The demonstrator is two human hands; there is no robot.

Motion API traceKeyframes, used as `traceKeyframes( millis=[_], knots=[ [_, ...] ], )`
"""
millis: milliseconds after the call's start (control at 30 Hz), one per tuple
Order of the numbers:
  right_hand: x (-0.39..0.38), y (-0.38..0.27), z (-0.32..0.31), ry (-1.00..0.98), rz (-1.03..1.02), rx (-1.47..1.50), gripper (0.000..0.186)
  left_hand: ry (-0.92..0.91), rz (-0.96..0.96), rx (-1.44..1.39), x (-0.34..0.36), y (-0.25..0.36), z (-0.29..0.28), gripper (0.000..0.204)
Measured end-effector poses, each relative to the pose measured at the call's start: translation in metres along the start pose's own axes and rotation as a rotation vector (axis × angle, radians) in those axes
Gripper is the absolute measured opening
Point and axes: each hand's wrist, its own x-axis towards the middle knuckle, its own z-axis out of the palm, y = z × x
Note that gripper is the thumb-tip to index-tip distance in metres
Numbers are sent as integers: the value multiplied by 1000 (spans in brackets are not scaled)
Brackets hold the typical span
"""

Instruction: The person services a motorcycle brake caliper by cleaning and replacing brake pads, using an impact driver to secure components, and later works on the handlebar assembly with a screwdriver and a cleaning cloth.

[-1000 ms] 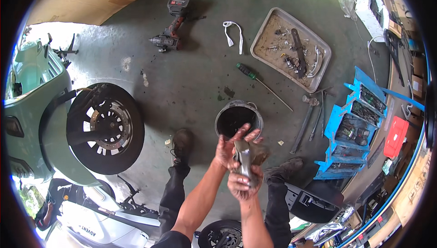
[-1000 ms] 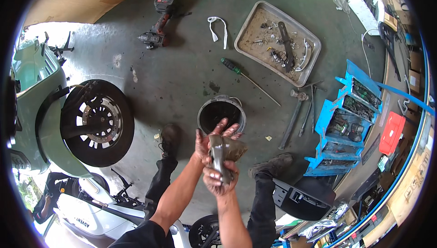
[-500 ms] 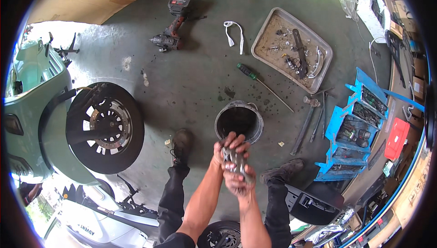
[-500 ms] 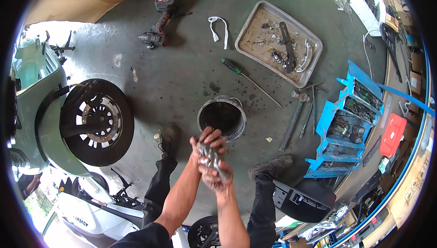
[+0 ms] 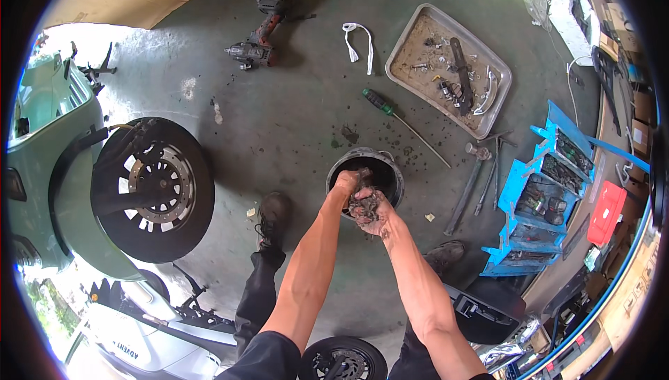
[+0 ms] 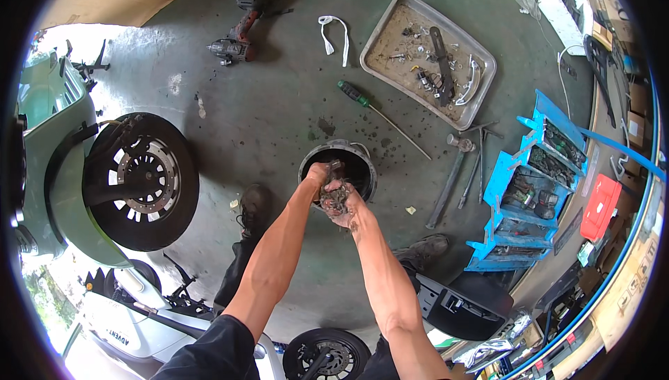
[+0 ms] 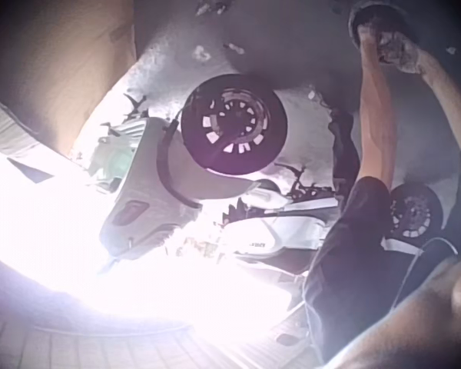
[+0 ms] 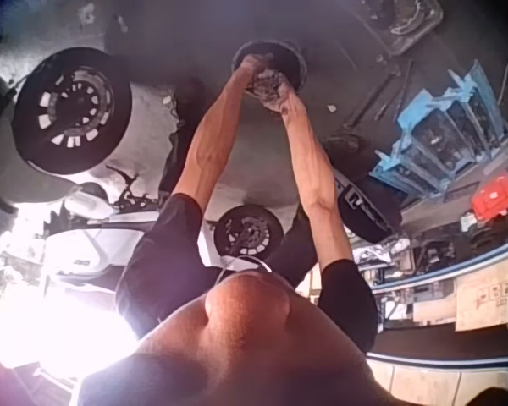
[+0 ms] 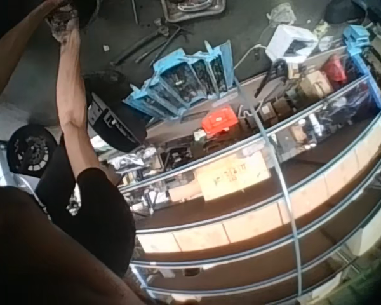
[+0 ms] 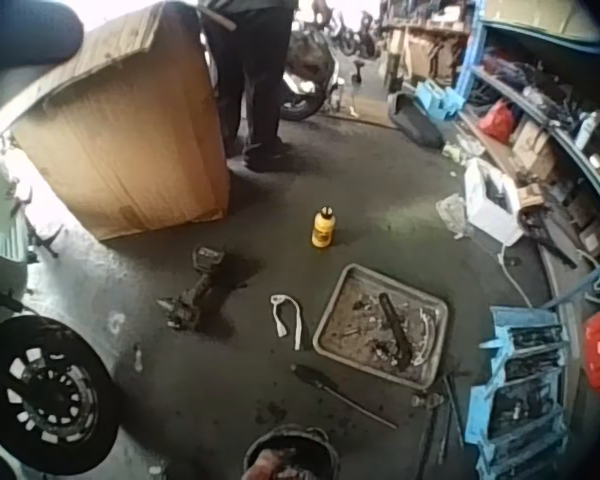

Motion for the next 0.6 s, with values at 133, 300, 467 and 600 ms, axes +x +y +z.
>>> traceKeyframes(
  millis=[133,300,467,600],
  knots=[
    [5,-1,2,335,-175,-465,11,33,364,856,23,2,1,26],
    [5,-7,11,502,-280,-894,15,79,343,1234,35,6,12,46],
    [-15,-3,23,750,-366,-1452,33,265,362,1439,24,-3,19,32],
    [-22,2,24,771,-435,-1643,38,554,423,1288,11,-10,30,25]
  ],
)
